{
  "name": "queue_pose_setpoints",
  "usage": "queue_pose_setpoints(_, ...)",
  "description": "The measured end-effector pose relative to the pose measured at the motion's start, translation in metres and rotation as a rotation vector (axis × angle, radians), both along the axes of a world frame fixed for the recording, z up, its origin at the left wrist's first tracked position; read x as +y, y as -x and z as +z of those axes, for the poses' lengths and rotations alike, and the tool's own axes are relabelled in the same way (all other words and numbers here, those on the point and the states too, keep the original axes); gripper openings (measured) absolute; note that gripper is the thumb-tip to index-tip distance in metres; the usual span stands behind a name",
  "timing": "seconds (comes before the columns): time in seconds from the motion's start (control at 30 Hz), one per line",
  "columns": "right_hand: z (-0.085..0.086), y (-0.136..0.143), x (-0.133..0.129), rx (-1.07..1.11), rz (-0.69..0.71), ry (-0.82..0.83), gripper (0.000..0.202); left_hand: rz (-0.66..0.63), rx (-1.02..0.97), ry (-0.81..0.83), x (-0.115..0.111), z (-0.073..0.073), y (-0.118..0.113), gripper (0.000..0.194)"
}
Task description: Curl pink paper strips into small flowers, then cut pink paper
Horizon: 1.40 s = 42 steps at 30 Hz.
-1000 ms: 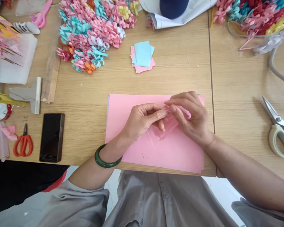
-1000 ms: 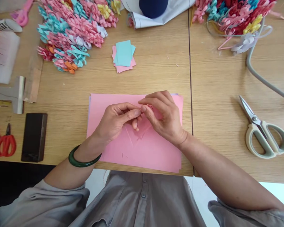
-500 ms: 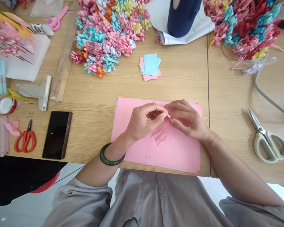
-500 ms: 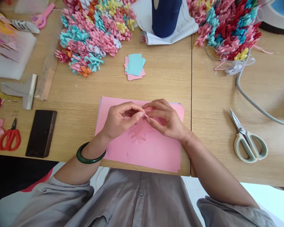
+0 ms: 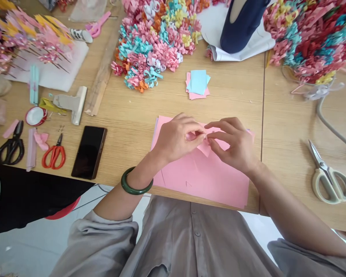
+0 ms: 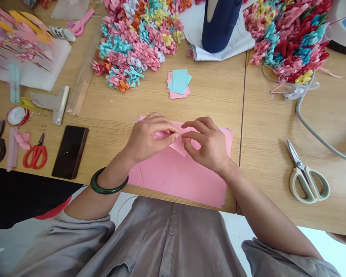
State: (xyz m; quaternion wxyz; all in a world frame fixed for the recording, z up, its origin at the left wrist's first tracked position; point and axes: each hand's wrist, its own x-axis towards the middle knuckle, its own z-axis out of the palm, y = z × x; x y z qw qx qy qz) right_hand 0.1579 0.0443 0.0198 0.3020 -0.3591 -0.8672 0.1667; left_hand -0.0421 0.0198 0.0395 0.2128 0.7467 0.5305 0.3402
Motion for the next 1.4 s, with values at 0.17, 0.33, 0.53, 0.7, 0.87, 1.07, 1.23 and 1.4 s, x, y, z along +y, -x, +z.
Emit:
queue_pose_setpoints(0.17, -0.029, 0.013, 0.000, 0.135, -0.002, 0.132, 0.009, 0.039, 0.019, 0.021, 0.001, -0.034, 0.009, 0.007)
queue_pose_setpoints(0.33, -0.035, 0.017, -0.003, 0.188, -0.042, 0.124, 0.005, 0.049, -0.025, -0.028, -0.002, -0.045, 0.008, 0.005)
queue_pose_setpoints(0.53, -0.036, 0.017, -0.001, 0.190, -0.061, 0.130, 0.004, 0.033, -0.097, -0.060, -0.002, -0.047, 0.007, 0.005)
queue_pose_setpoints(0.7, -0.037, 0.016, -0.001, 0.173, -0.033, 0.126, 0.006, 0.042, -0.110, -0.046, -0.002, -0.047, 0.005, 0.006)
queue_pose_setpoints(0.87, -0.037, 0.016, -0.001, 0.170, -0.030, 0.135, 0.007, 0.046, -0.107, -0.013, -0.003, -0.045, 0.003, 0.007)
queue_pose_setpoints(1.07, -0.037, 0.017, -0.002, 0.175, -0.013, 0.120, 0.008, 0.047, -0.105, 0.003, -0.004, -0.043, 0.001, 0.012)
queue_pose_setpoints(1.23, -0.036, 0.017, -0.002, 0.196, -0.019, 0.171, 0.007, 0.053, -0.116, -0.019, -0.005, -0.043, -0.001, 0.014)
queue_pose_setpoints(1.4, -0.034, 0.016, -0.002, 0.217, -0.045, 0.252, 0.007, 0.075, -0.089, -0.023, -0.008, -0.044, -0.003, 0.012)
